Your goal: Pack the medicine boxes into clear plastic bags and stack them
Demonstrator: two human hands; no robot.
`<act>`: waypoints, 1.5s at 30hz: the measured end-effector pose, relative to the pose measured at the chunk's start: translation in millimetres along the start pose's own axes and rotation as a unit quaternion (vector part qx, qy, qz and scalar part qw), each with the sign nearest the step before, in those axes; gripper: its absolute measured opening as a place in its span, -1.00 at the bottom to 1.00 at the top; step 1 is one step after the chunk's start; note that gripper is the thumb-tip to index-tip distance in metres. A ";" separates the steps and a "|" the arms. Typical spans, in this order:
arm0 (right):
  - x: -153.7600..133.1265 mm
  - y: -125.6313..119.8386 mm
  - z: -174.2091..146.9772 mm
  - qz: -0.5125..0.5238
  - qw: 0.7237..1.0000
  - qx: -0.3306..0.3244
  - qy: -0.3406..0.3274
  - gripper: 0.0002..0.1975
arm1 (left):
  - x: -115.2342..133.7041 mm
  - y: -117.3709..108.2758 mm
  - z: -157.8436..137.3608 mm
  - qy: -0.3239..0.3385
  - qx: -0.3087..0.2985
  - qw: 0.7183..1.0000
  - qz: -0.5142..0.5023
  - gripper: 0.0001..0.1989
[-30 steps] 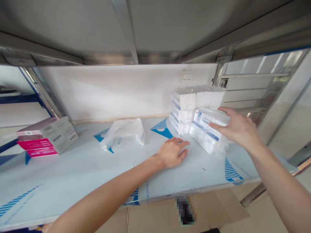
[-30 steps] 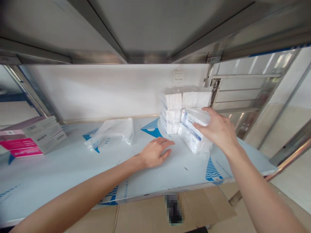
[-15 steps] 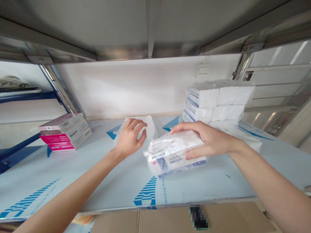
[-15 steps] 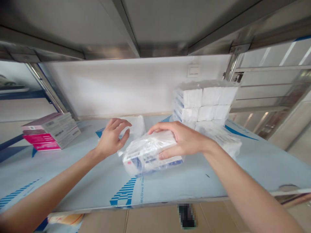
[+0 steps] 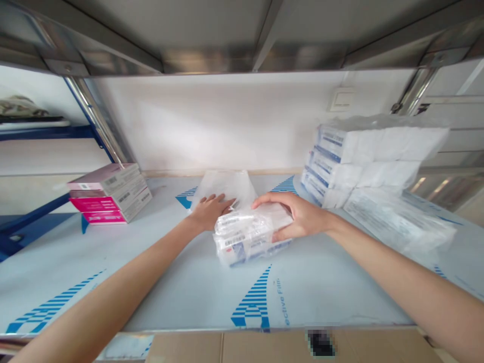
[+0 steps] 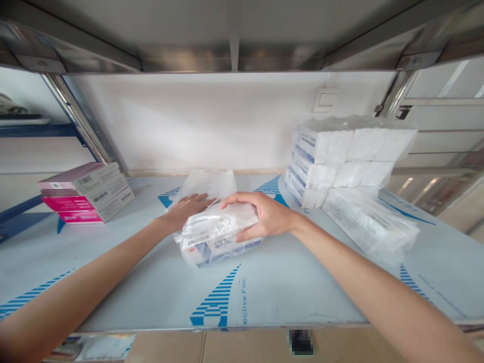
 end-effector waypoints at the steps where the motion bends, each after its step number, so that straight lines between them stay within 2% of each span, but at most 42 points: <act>1: 3.1 0.5 -2.1 -0.007 1.000 0.006 0.006 -0.38 | -0.2 -1.9 0.4 0.001 0.008 1.000 -0.003 -0.47; 3: 8.7 0.8 -6.1 -0.029 0.999 0.020 0.019 -0.37 | 1.8 -13.7 -1.4 0.006 0.057 0.998 -0.018 -0.53; 5: 11.3 -0.2 -10.0 -0.052 0.998 0.036 0.022 -0.34 | 6.8 -37.0 -9.2 0.021 0.147 0.986 -0.070 -0.59; 8: 8.7 -2.3 -15.1 -0.067 0.997 0.048 0.010 -0.26 | 15.9 -76.0 -31.8 0.064 0.257 0.942 -0.206 -0.61; 11: 7.0 -3.5 -18.4 -0.034 0.999 0.039 0.011 -0.37 | 31.5 -101.8 -53.6 0.111 0.281 0.908 -0.292 -0.60; 14: 9.4 -8.9 -20.4 -0.022 0.998 0.057 0.027 -0.48 | 69.4 -108.9 -69.8 0.237 0.245 0.898 -0.279 -0.70; 16: 9.9 -13.9 -21.3 -0.041 0.996 0.078 0.029 -0.48 | 92.5 -100.9 -75.6 0.304 0.210 0.899 -0.237 -0.68; 17: 9.1 -15.6 -21.6 -0.050 0.995 0.082 0.024 -0.48 | 98.9 -95.6 -75.9 0.315 0.199 0.902 -0.220 -0.66; 22: -0.1 -20.4 -22.4 -0.081 0.994 0.070 -0.006 -0.56 | 95.2 -82.9 -68.8 0.270 0.200 0.913 -0.231 -0.68; 26: -19.7 -16.0 -22.8 -0.128 0.987 0.075 -0.056 -0.67 | 89.3 -85.8 -68.4 0.243 0.207 0.918 -0.236 -0.74; 29: -28.8 -8.2 -21.3 -0.153 0.983 0.075 -0.068 -0.73 | 86.2 -91.0 -69.2 0.229 0.202 0.918 -0.252 -0.79; 32: -32.0 -6.1 -20.5 -0.109 0.989 0.067 -0.069 -0.89 | 81.7 -96.7 -69.2 0.226 0.183 0.920 -0.261 -0.82; 35: -28.0 -11.7 -21.6 -0.004 0.997 0.065 -0.047 -0.83 | 75.8 -103.8 -69.1 0.234 0.167 0.921 -0.264 -0.88; 38: -21.5 -17.5 -23.5 0.151 0.986 0.069 -0.018 -0.77 | 64.3 -111.4 -68.2 0.225 0.163 0.897 -0.344 -0.72; 40: -22.1 -19.5 -24.9 0.230 0.971 0.063 -0.016 -0.76 | 56.1 -117.3 -69.3 0.225 0.170 0.859 -0.427 -0.60; 42: -26.2 -20.8 -26.1 0.254 0.966 0.051 -0.016 -0.75 | 49.9 -123.1 -72.4 0.230 0.177 0.819 -0.496 -0.55; 43: -28.6 -21.1 -26.6 0.240 0.970 0.044 -0.014 -0.71 | 48.8 -124.8 -73.9 0.230 0.174 0.813 -0.506 -0.56; 44: -31.0 -21.0 -27.0 0.208 0.977 0.037 -0.009 -0.67 | 49.4 -126.1 -75.6 0.229 0.171 0.821 -0.494 -0.57; 45: -33.3 -20.6 -27.3 0.160 0.987 0.031 -0.005 -0.67 | 52.0 -126.6 -77.2 0.227 0.164 0.842 -0.461 -0.59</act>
Point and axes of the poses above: each hand's wrist, its own z-axis towards the middle knuckle, its own y-axis out of the palm, x = y × z, the point moved 9 cm from there along z, towards the middle knuckle, and after that the axes turned 2 degrees about y, right-handed, at the moved point
